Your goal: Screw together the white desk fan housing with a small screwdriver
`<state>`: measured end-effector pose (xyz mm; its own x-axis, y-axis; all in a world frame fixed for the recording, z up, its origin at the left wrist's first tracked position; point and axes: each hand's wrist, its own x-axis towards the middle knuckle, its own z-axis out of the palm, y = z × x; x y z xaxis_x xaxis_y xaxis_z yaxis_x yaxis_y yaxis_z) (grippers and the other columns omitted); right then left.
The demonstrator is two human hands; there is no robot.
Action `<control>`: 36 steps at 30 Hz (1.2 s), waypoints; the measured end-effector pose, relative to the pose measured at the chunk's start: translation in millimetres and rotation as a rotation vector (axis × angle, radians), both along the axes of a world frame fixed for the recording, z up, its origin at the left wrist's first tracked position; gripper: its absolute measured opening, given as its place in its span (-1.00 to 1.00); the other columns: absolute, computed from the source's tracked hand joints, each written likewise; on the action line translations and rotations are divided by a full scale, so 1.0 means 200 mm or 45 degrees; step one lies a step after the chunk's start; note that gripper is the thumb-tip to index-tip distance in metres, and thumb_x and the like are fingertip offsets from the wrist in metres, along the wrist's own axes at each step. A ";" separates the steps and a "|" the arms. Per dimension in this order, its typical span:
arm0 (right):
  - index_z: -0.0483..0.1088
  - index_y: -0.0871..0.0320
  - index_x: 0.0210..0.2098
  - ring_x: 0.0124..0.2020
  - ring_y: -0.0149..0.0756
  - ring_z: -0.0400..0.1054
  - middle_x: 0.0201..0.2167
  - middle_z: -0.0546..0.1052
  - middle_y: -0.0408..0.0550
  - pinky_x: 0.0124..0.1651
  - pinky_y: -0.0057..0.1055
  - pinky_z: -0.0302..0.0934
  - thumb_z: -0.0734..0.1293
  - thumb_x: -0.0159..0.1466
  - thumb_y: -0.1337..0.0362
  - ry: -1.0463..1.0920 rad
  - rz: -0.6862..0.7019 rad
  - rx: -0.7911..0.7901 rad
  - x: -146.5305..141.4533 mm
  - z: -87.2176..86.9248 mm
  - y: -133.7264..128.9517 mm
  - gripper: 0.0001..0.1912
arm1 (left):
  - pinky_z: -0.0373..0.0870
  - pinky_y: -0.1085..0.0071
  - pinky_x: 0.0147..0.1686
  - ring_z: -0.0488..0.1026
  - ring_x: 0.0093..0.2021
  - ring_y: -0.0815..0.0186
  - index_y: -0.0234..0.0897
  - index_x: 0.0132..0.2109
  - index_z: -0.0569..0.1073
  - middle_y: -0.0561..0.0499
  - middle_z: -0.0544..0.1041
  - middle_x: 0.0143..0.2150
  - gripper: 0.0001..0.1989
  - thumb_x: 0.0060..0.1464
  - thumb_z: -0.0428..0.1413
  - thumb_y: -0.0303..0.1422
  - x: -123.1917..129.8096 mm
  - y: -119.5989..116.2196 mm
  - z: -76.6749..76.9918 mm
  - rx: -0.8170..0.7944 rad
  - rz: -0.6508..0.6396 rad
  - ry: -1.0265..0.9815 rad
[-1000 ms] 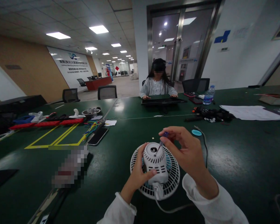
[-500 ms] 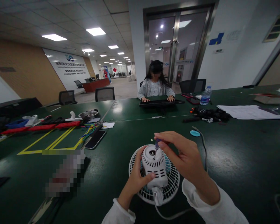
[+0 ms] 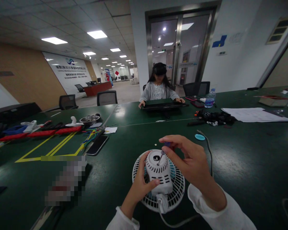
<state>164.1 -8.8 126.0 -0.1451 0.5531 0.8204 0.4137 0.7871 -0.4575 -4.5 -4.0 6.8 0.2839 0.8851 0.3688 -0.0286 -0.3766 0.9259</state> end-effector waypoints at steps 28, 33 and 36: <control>0.35 0.11 -0.17 -0.38 -0.40 0.39 -0.31 0.50 -0.09 -0.35 -0.43 0.34 0.29 0.19 0.41 -0.013 0.066 -0.066 0.01 -0.01 0.00 -0.79 | 0.03 0.14 0.21 0.07 0.24 0.02 -0.12 0.23 0.01 -0.08 0.12 0.25 -0.21 -0.08 0.20 -0.11 -0.01 0.00 0.00 0.000 -0.037 -0.012; 0.37 0.11 -0.18 -0.39 -0.43 0.40 -0.33 0.51 -0.11 -0.33 -0.46 0.33 0.31 0.18 0.42 -0.001 0.094 -0.040 0.01 -0.01 0.01 -0.79 | 0.04 0.14 0.21 0.07 0.24 0.02 -0.14 0.23 0.02 -0.09 0.13 0.24 -0.21 -0.08 0.19 -0.11 -0.01 0.00 0.01 0.008 -0.029 -0.002; 0.39 0.12 -0.16 -0.33 -0.40 0.41 -0.33 0.51 -0.09 -0.32 -0.45 0.34 0.26 0.21 0.45 -0.076 0.142 0.010 0.02 0.01 0.00 -0.78 | 0.01 0.14 0.22 0.05 0.25 0.03 -0.13 0.23 0.01 -0.08 0.11 0.25 -0.22 -0.07 0.19 -0.12 -0.01 -0.01 0.00 0.027 -0.029 0.010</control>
